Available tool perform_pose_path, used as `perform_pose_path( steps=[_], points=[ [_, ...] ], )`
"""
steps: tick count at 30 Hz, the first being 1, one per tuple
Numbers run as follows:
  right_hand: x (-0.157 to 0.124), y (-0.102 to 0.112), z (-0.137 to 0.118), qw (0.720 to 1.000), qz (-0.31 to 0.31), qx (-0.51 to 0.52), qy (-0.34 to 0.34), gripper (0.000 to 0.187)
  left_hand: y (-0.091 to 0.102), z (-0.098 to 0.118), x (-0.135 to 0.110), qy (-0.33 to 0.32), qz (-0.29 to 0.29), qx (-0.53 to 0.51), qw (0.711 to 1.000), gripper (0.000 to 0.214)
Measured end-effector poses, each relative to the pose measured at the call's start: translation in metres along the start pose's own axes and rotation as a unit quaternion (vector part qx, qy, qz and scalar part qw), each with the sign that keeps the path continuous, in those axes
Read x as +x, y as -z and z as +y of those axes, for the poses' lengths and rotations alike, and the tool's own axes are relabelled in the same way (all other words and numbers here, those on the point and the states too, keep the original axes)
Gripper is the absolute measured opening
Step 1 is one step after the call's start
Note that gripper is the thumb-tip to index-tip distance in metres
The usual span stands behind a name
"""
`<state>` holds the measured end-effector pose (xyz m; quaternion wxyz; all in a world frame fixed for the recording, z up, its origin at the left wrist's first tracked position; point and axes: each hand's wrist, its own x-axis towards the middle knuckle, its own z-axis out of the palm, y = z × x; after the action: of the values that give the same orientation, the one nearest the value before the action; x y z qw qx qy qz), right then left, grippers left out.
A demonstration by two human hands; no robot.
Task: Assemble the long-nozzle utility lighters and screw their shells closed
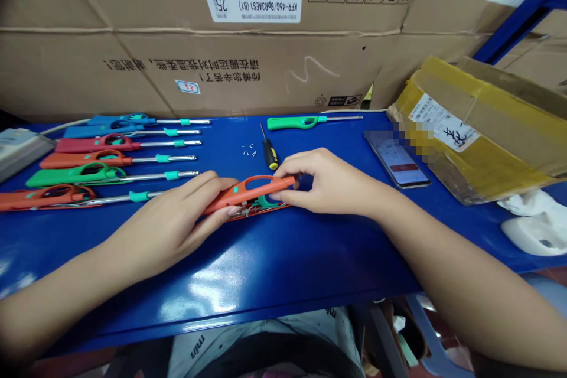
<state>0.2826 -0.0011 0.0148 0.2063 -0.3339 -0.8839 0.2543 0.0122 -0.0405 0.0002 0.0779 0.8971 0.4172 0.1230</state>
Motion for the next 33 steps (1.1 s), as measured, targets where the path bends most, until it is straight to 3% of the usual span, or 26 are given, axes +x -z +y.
perform_pose_path(
  steps=[4,10,15,22,33],
  points=[
    [-0.002,0.004,-0.004,0.999,-0.042,-0.029,-0.001,0.027,0.000,0.004,-0.001,-0.002,-0.002,0.022,1.000,0.036],
    [-0.002,-0.007,-0.002,1.000,0.013,-0.026,0.006,0.051,-0.008,-0.001,0.003,-0.009,-0.018,-0.025,0.999,0.039],
    [0.000,-0.015,0.001,0.998,0.009,-0.039,0.038,0.031,-0.017,-0.007,0.006,-0.033,-0.008,-0.090,0.995,0.040],
    [0.001,-0.013,0.002,0.997,-0.005,-0.066,0.042,0.029,-0.013,-0.005,0.005,-0.032,0.042,-0.120,0.991,0.029],
    [0.003,-0.015,0.012,0.995,-0.039,-0.064,0.058,0.030,0.000,-0.014,0.003,-0.036,0.020,-0.038,0.998,0.027]
  ],
)
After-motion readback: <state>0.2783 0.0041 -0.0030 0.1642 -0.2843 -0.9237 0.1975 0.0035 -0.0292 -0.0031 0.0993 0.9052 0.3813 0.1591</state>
